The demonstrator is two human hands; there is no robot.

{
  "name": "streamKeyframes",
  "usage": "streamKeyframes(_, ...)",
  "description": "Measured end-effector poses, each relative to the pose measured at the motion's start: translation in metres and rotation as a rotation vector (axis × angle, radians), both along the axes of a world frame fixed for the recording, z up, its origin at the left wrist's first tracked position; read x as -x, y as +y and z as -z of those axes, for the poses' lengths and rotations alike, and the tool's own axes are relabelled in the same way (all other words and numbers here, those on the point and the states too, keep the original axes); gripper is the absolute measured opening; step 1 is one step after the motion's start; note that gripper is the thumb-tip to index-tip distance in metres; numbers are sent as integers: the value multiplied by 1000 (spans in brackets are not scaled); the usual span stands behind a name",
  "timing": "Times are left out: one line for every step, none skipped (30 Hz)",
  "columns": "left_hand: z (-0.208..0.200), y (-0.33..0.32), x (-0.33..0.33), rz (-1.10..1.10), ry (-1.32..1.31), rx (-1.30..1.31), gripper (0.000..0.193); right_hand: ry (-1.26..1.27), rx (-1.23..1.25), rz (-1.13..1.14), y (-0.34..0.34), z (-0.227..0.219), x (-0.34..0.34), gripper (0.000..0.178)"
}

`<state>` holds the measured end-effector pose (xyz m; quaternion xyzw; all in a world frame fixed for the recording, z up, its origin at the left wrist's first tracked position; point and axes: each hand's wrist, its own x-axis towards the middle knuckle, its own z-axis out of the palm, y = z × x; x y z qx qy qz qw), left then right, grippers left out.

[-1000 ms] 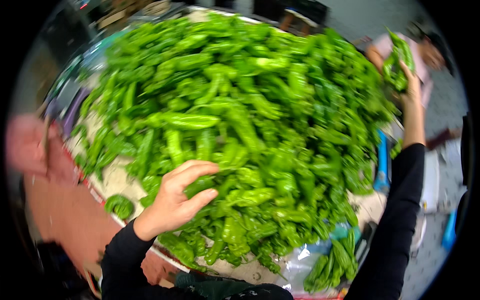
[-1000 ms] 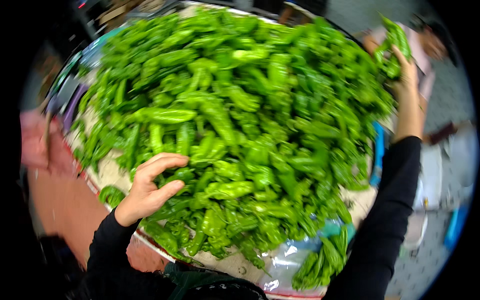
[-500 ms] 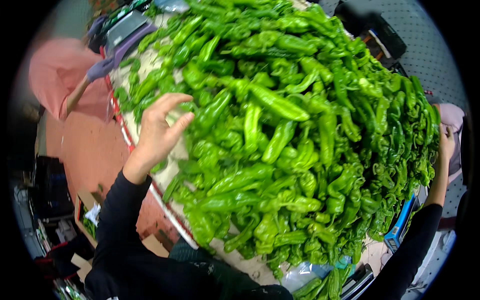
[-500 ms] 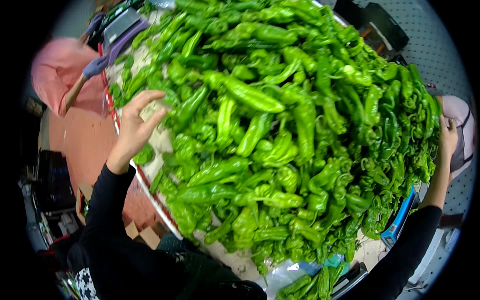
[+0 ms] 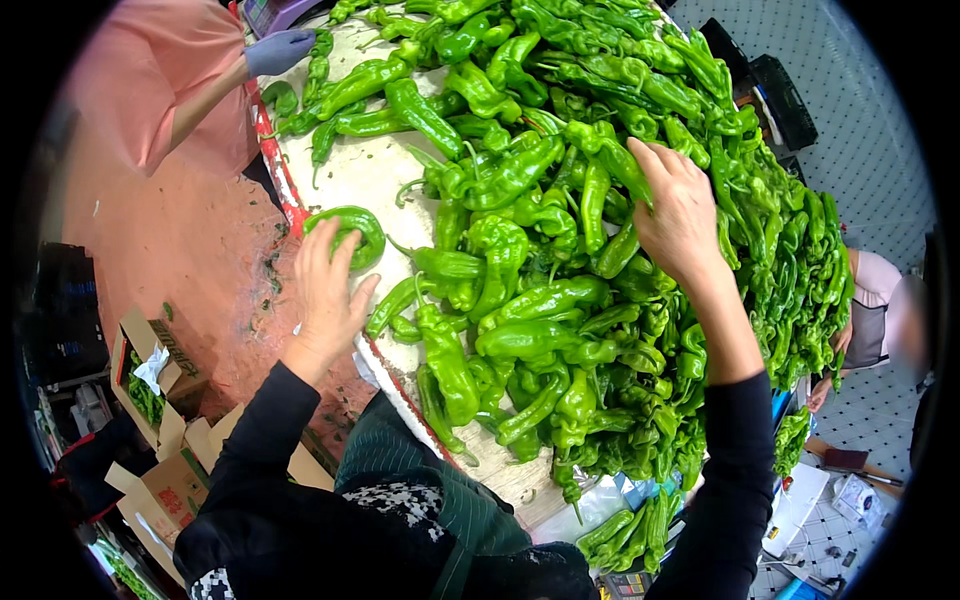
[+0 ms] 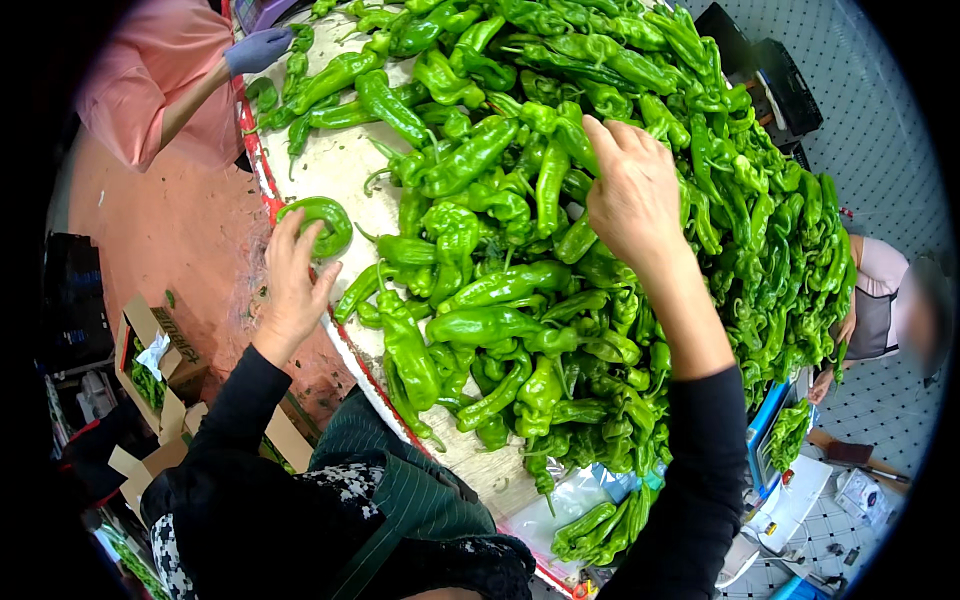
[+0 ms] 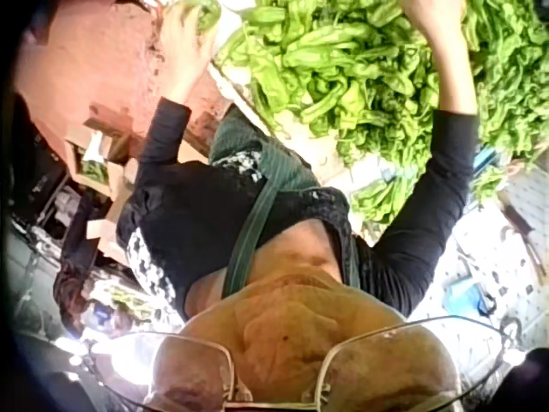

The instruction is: The person sorts green peppers from a large pile on a table, selects individual peppers, and places them into clear plastic bags. The person then weighs the bags on a digital scale and sets them aside.

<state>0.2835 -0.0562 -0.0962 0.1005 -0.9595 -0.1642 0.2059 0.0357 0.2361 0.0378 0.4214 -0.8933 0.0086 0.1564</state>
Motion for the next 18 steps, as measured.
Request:
streamKeyframes(1, 5, -9, 84, -18, -63, 61, 2, 53, -4, -13, 9, -2, 51)
streamKeyframes(2, 11, -18, 170, -36, -127, 61, 4, 106, -5, -25, 13, -8, 52)
streamKeyframes(9, 18, -28, 284, -57, -129, 62, -3, 155, -71, -45, 10, -23, 48)
streamKeyframes(5, 30, -40, 396, -128, -250, 60, -83, 209, -176, -60, 12, -44, 42)
streamKeyframes(10, 41, -49, 446, -103, -289, 59, -160, 167, -285, -73, 17, -58, 38)
streamKeyframes(12, 50, -55, 510, -73, -320, 57, -228, 134, -380, -81, 21, -71, 34)
streamKeyframes(14, 57, -61, 540, -71, -291, 55, -255, 47, -417, -89, 27, -82, 30)
streamKeyframes(17, 65, -69, 572, -69, -261, 53, -281, -40, -451, -90, 36, -91, 27)
streamKeyframes(22, 73, -75, 605, -52, -255, 55, -316, -127, -418, -88, 45, -97, 23)
streamKeyframes(18, 80, -78, 653, -27, -263, 56, -280, -132, -411, -82, 53, -102, 23)
streamKeyframes(19, 86, -76, 676, -26, -204, 56, -245, -138, -402, -75, 60, -106, 23)
streamKeyframes(21, 90, -70, 695, -25, -146, 57, -213, -144, -397, -68, 63, -108, 23)
streamKeyframes(20, 93, -63, 690, -50, -142, 52, -188, -204, -347, -61, 61, -108, 24)
streamKeyframes(21, 93, -57, 672, -28, -136, 40, -171, -190, -321, -50, 56, -107, 28)
streamKeyframes(20, 90, -53, 640, -21, -95, 35, -192, -147, -277, -40, 54, -109, 31)
streamKeyframes(14, 83, -48, 607, -8, -39, 30, -203, -92, -234, -31, 50, -110, 34)
streamKeyframes(12, 77, -49, 582, 49, -10, 26, -233, -74, -196, -22, 47, -113, 38)
streamKeyframes(9, 69, -47, 585, 77, 56, 26, -219, -24, -151, -14, 46, -117, 38)
